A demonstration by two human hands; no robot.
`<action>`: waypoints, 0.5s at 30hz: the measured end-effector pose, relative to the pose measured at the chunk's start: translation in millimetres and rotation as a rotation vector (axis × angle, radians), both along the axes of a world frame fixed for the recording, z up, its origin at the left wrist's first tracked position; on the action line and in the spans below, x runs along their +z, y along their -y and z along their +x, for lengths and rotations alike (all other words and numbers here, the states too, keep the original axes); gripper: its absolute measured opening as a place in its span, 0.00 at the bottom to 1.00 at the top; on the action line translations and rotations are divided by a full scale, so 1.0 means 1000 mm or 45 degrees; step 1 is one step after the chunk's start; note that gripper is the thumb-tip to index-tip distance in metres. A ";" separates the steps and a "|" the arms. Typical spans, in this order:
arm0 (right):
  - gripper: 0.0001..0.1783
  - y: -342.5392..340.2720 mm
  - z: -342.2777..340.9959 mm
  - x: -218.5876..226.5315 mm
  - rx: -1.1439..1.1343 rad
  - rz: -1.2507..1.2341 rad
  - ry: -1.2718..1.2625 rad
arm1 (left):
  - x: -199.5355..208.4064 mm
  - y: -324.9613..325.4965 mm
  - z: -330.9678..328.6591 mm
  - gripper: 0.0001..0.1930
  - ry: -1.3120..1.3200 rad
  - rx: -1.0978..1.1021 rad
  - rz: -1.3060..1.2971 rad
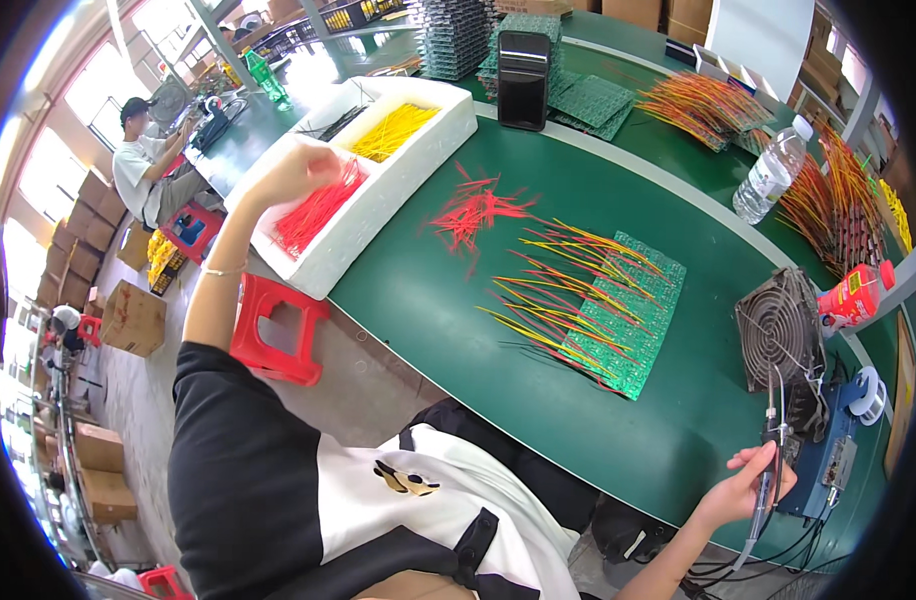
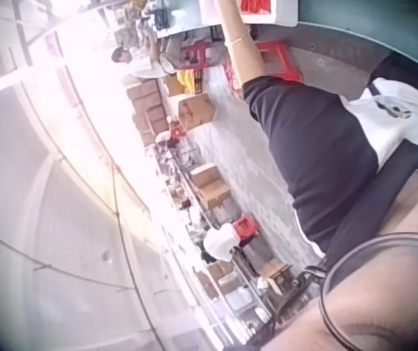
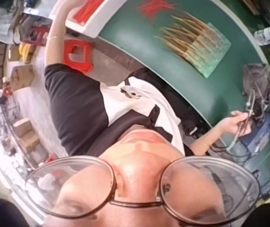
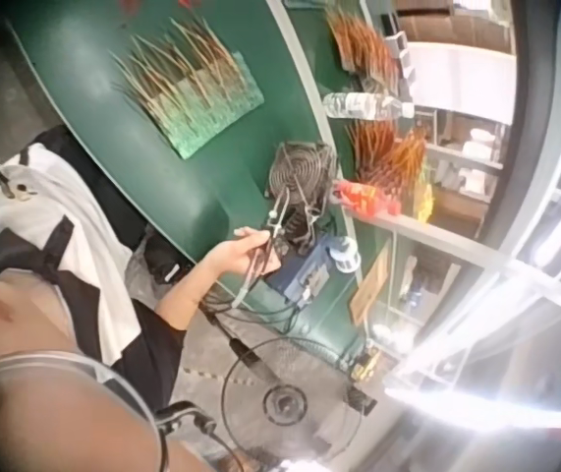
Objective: The person takes wires from a tray, positions them onto a circuit board, and solders them to the board using a soldering iron.
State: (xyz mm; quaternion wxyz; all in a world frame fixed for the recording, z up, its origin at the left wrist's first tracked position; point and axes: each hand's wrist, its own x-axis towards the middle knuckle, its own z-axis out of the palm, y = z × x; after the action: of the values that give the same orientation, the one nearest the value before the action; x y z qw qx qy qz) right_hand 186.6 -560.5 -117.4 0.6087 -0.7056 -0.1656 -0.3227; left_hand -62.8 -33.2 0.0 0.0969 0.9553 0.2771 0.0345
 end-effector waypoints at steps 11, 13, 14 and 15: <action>0.09 -0.001 0.003 -0.001 0.048 -0.004 -0.024 | -0.053 -0.017 -0.043 0.07 0.360 0.223 -0.188; 0.09 -0.001 0.003 -0.001 0.033 0.005 -0.005 | -0.050 -0.025 -0.047 0.07 0.423 0.263 -0.258; 0.09 -0.001 0.003 -0.001 0.034 0.007 -0.005 | -0.049 -0.030 -0.050 0.07 0.556 0.243 -0.336; 0.09 0.000 0.003 0.000 0.032 0.000 0.014 | -0.045 -0.029 -0.049 0.07 0.687 0.218 -0.416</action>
State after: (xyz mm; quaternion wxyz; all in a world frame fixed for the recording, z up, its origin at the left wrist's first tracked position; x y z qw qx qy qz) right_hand 189.6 -560.1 -117.5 0.6119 -0.7017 -0.1776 -0.3188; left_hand -111.4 -4.4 -45.5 0.3157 0.8567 0.3227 0.2496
